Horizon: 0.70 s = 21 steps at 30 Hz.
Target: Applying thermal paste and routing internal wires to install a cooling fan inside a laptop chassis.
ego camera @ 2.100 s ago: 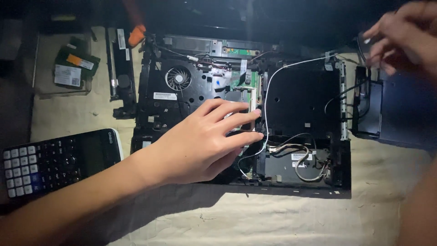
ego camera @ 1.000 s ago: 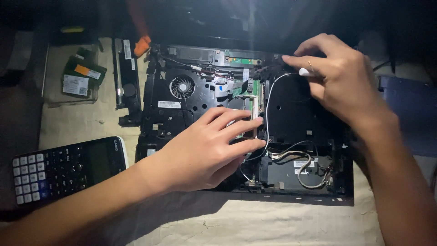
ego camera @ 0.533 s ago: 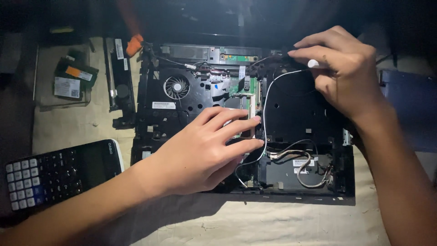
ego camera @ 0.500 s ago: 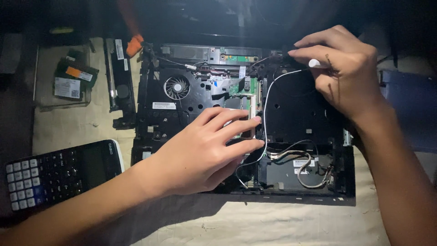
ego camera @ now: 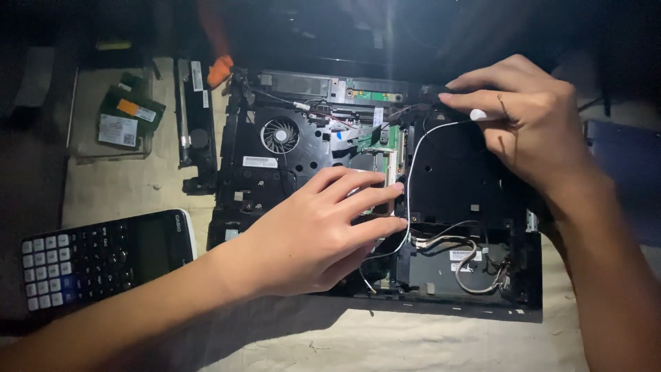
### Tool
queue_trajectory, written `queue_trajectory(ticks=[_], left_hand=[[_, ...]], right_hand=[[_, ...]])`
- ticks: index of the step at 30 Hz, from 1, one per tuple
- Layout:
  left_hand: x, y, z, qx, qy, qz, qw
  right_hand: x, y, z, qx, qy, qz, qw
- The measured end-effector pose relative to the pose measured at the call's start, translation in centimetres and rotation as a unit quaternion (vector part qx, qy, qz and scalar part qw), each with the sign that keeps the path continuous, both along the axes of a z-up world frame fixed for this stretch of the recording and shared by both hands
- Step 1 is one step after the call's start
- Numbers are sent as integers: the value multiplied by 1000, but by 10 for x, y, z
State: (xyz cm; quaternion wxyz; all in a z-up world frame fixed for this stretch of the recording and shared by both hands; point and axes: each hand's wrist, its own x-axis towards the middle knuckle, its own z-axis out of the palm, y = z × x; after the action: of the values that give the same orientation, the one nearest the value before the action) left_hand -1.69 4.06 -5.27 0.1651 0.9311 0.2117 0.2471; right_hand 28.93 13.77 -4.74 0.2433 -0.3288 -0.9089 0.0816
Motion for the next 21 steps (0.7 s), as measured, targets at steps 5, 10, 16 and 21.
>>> queue_trajectory(ticks=[5,10,16,21], left_hand=[[0,0,1,2,4,-1,1000],[0,0,3,1,-5,-1,1000],[1,0,2,9,-6,8,1000],[2,0,2,11,-10,10,1000]], right_hand=[[1,-3,8,-16,-46,-10,999],[-12,-23,16,67,-257,-161,951],[-37,-38,19,43,-341,-245,906],[-41,-43,12,70,-354,-256,897]])
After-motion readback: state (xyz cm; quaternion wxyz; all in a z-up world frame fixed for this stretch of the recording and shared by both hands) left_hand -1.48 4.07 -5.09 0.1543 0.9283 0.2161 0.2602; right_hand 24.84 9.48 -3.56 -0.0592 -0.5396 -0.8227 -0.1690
